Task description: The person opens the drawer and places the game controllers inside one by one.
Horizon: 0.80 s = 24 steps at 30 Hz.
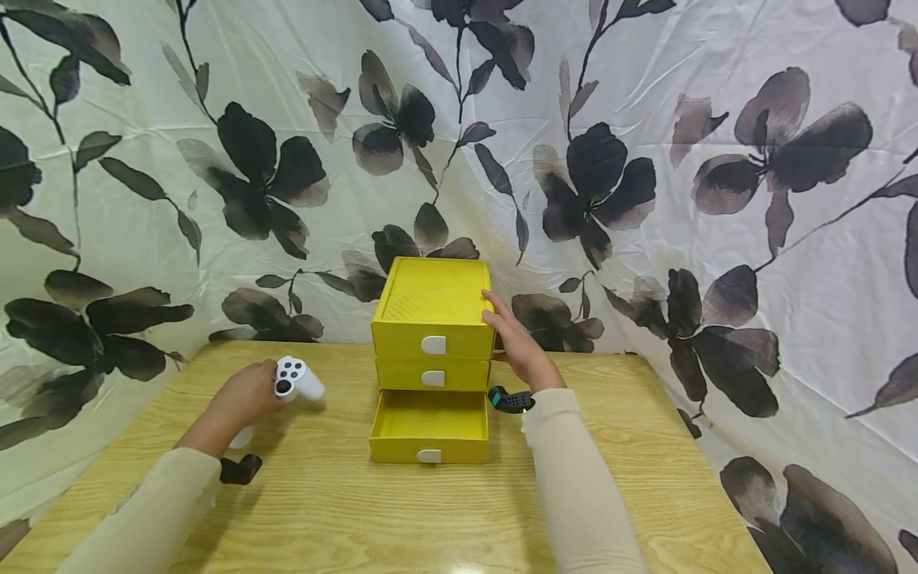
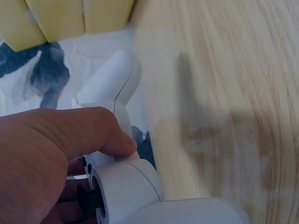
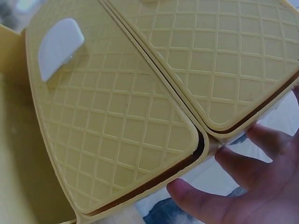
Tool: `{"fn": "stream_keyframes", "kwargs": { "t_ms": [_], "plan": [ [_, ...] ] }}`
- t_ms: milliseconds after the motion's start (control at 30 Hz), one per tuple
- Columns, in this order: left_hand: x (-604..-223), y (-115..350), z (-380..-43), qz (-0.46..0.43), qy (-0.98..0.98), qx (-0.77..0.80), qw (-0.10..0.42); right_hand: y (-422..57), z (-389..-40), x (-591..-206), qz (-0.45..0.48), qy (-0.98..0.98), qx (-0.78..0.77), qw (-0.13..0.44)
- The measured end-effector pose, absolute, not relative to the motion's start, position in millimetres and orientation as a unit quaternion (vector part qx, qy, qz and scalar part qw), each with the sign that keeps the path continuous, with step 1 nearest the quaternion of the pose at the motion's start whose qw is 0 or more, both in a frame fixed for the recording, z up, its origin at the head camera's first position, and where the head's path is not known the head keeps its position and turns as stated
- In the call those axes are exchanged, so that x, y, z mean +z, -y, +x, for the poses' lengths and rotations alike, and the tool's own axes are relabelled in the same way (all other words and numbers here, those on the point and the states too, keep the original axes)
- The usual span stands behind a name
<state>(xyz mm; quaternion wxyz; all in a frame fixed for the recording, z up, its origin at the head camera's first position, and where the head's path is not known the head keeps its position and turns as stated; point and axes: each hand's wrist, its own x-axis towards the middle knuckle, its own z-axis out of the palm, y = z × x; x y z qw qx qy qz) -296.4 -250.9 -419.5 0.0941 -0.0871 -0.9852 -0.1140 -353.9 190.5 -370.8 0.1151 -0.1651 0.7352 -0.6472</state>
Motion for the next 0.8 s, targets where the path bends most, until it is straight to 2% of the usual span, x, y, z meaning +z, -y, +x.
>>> {"fn": "stream_keyframes", "kwargs": {
  "t_ms": [533,800],
  "plan": [
    [-407,225,-285,-0.098,0.984,-0.125,0.083,-192,-357,-369,-0.164,-0.73,-0.65,0.136],
    [-400,211,-277,-0.112,0.983,-0.119,0.089,-193,-356,-372,-0.165,-0.736,-0.645,0.12]
  ]
}}
